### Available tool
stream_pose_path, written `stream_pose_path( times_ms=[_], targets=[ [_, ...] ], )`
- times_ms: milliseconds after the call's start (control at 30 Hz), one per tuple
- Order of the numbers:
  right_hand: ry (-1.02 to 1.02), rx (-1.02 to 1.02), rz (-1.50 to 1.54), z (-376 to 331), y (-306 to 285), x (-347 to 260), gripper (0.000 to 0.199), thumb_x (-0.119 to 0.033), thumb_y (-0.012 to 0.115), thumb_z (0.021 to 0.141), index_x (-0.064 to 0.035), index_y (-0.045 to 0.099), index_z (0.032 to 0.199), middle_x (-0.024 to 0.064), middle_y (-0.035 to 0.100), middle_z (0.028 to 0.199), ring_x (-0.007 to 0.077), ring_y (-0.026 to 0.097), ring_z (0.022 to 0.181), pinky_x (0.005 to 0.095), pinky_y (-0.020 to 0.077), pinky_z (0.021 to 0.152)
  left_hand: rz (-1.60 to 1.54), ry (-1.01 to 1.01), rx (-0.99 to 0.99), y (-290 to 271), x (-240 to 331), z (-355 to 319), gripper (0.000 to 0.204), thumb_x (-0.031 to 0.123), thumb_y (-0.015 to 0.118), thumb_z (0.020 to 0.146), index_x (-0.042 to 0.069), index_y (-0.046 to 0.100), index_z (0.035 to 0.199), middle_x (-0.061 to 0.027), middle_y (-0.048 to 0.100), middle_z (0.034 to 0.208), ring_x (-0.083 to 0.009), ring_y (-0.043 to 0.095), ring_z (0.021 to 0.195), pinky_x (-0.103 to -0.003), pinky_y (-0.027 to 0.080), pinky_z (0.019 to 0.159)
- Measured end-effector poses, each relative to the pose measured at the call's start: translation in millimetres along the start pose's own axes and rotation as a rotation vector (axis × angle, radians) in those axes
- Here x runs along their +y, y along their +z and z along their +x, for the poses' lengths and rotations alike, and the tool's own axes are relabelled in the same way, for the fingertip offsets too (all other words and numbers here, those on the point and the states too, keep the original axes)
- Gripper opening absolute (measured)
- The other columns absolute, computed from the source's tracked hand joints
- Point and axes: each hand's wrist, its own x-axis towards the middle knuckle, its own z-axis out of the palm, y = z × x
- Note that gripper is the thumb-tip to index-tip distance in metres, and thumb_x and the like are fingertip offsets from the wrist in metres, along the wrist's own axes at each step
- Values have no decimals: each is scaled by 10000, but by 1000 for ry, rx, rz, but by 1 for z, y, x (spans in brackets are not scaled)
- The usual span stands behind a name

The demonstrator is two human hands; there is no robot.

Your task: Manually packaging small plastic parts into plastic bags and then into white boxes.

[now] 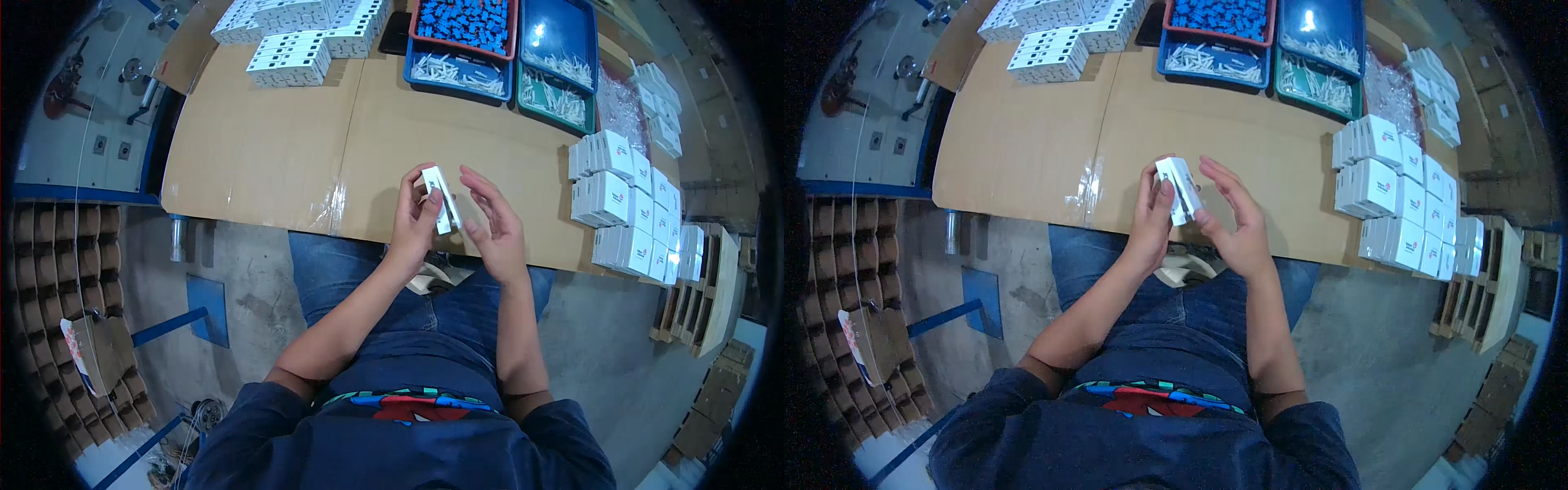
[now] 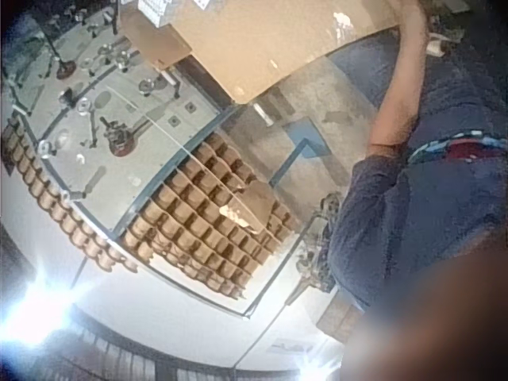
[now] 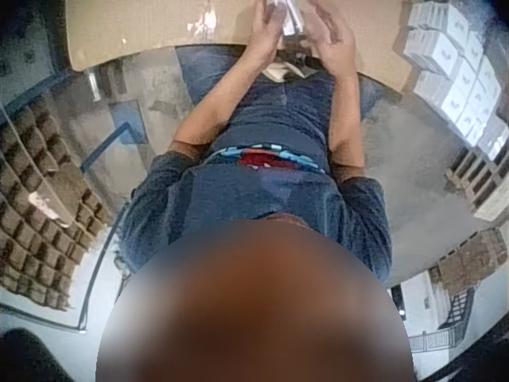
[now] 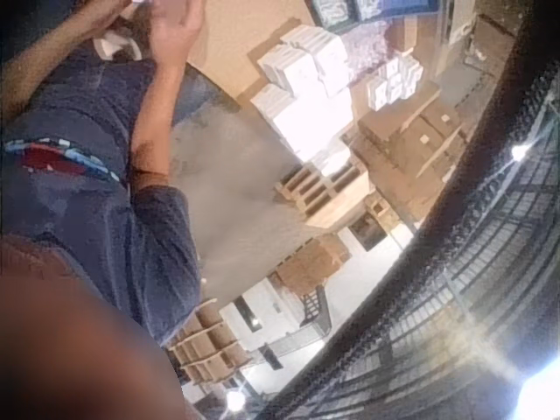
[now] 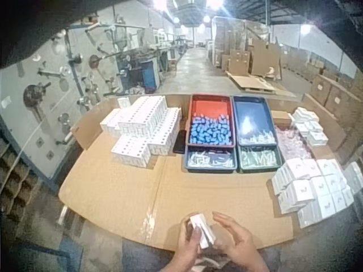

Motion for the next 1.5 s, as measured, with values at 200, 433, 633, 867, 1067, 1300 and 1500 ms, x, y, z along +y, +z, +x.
stream_pose_path(
  times_ms=[200,433,633,867,1067,1300,1500],
  targets=[
    [36,-73,-25,3,5,-1,636,-110,787,841,-81,548,1429,142,478,1532,268,455,1418,423,382,1151,190,154,-87,-1,7,-1,569,261,661,991,111,395,1471,-87,542,1293,-166,537,1173,-318,471,969],
    [68,-73,83,-2,13,3,612,-38,696,911,-65,488,1485,159,466,1542,296,476,1402,427,441,1106,259,249,-113,-6,5,-1,557,159,659,971,57,433,1470,-76,574,1270,-153,566,1138,-321,460,993],
    [-26,-130,-88,-2,13,5,583,-31,621,952,-45,444,1508,191,484,1519,333,520,1362,406,474,1068,258,225,-126,-14,1,-1,543,151,658,974,46,447,1464,-73,577,1261,-144,581,1115,-311,473,973],
    [-73,-91,-293,-6,13,0,562,-63,545,985,-77,404,1528,260,573,1371,424,627,1158,439,521,948,303,224,-110,-10,-12,2,528,176,668,975,44,470,1446,-66,593,1226,-133,588,1097,-294,493,939],
    [40,-106,-344,-8,12,4,507,-79,526,992,-70,403,1483,239,652,1241,412,688,1046,426,552,852,365,231,-73,-9,-10,-2,504,220,656,992,49,478,1431,-65,621,1162,-120,609,1032,-273,508,875],
    [1,-22,-520,-12,11,4,483,-191,563,990,-133,440,1454,260,684,828,464,671,705,556,531,612,353,164,-58,4,-11,-10,456,187,558,1051,-20,453,1444,-98,589,1269,-164,564,1152,-311,452,1005],
    [6,-27,-533,-12,10,5,478,-224,572,989,-137,441,1441,257,682,797,471,667,699,558,532,604,432,146,21,11,-14,-11,447,205,538,1064,-23,458,1441,-97,596,1255,-153,563,1146,-297,459,990]
  ],
)
